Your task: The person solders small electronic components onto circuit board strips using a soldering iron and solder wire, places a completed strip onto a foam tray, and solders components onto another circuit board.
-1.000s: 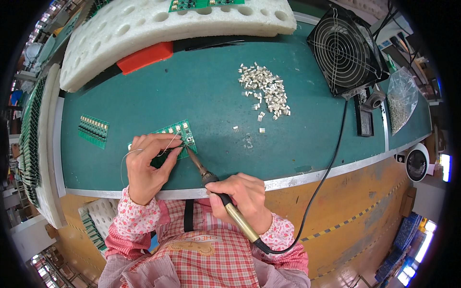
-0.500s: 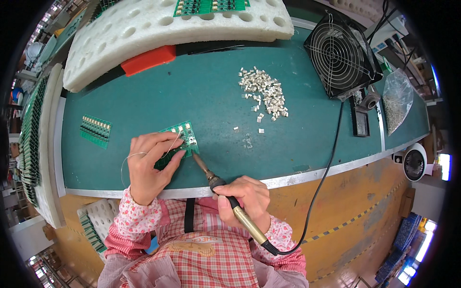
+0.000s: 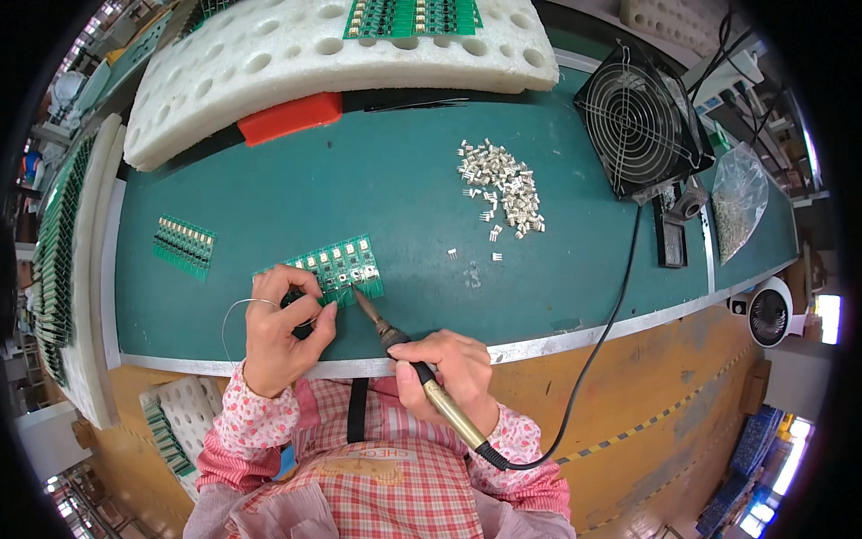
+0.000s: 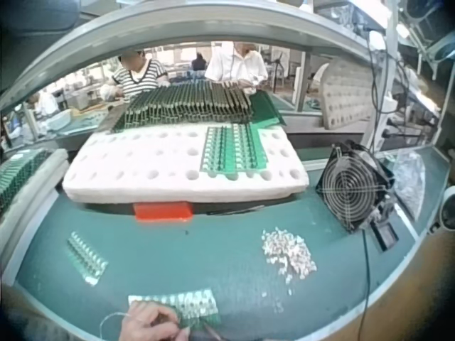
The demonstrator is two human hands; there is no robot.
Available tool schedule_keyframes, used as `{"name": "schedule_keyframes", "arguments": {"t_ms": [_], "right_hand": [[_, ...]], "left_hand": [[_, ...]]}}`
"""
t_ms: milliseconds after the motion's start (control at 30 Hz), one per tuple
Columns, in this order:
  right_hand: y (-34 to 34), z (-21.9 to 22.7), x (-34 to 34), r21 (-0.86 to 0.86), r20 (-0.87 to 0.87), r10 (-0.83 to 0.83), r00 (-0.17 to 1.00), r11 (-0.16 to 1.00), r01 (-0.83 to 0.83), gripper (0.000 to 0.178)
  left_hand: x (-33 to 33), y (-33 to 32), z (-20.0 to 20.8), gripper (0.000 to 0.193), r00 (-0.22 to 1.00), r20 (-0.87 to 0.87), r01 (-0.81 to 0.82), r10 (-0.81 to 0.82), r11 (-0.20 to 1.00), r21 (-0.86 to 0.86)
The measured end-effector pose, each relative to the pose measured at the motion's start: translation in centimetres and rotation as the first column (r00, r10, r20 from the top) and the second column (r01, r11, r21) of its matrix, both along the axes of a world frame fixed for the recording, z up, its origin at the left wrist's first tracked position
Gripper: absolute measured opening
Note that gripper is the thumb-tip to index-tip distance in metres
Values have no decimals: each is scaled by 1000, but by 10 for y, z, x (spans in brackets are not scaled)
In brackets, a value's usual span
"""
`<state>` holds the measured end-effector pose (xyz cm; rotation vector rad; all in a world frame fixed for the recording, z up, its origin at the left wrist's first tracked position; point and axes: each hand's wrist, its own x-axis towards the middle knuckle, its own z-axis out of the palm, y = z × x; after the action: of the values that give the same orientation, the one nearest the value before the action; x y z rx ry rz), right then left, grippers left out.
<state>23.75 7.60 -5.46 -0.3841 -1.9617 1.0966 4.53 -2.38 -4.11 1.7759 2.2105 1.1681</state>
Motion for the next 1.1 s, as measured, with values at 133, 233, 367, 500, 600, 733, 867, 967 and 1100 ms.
{"name": "schedule_keyframes", "arguments": {"t_ms": [133, 233, 367, 500, 600, 733, 867, 967, 1100], "right_hand": [[1, 1, -1, 6, 38, 13, 999, 1000, -14, 14], [1, 3, -2, 5, 32, 14, 999, 1000, -14, 15], [1, 3, 1, 39, 117, 52, 992, 998, -57, 13], [1, 5, -1, 4, 66, 16, 998, 1000, -17, 16], [1, 5, -1, 5, 69, 12, 998, 1000, -13, 16], [0, 5, 0, -2, 75, 25, 997, 1000, -25, 17], [0, 3, 1, -3, 82, 44, 996, 999, -44, 18], [0, 3, 1, 6, 72, 45, 996, 999, -46, 19], [1, 2, 1, 17, 68, 53, 996, 998, -54, 18]], "left_hand": [[0, 1, -1, 17, 999, -33, -5, 5, 1000, -10], [2, 4, 0, 17, 999, -49, -11, 10, 1000, -14], [3, 4, -2, 18, 996, -87, -30, 26, 999, -40], [2, 7, 6, 15, 996, -85, -16, 12, 998, -57], [0, 13, 7, 16, 996, 10, -89, 89, 995, -32], [-3, 14, 4, 19, 998, -50, -43, 41, 998, -36], [-2, 14, 5, 18, 998, -29, -57, 56, 997, -48], [-2, 14, 6, 18, 998, -15, -58, 57, 997, -57], [-2, 14, 7, 18, 998, -7, -59, 59, 996, -61]]}}
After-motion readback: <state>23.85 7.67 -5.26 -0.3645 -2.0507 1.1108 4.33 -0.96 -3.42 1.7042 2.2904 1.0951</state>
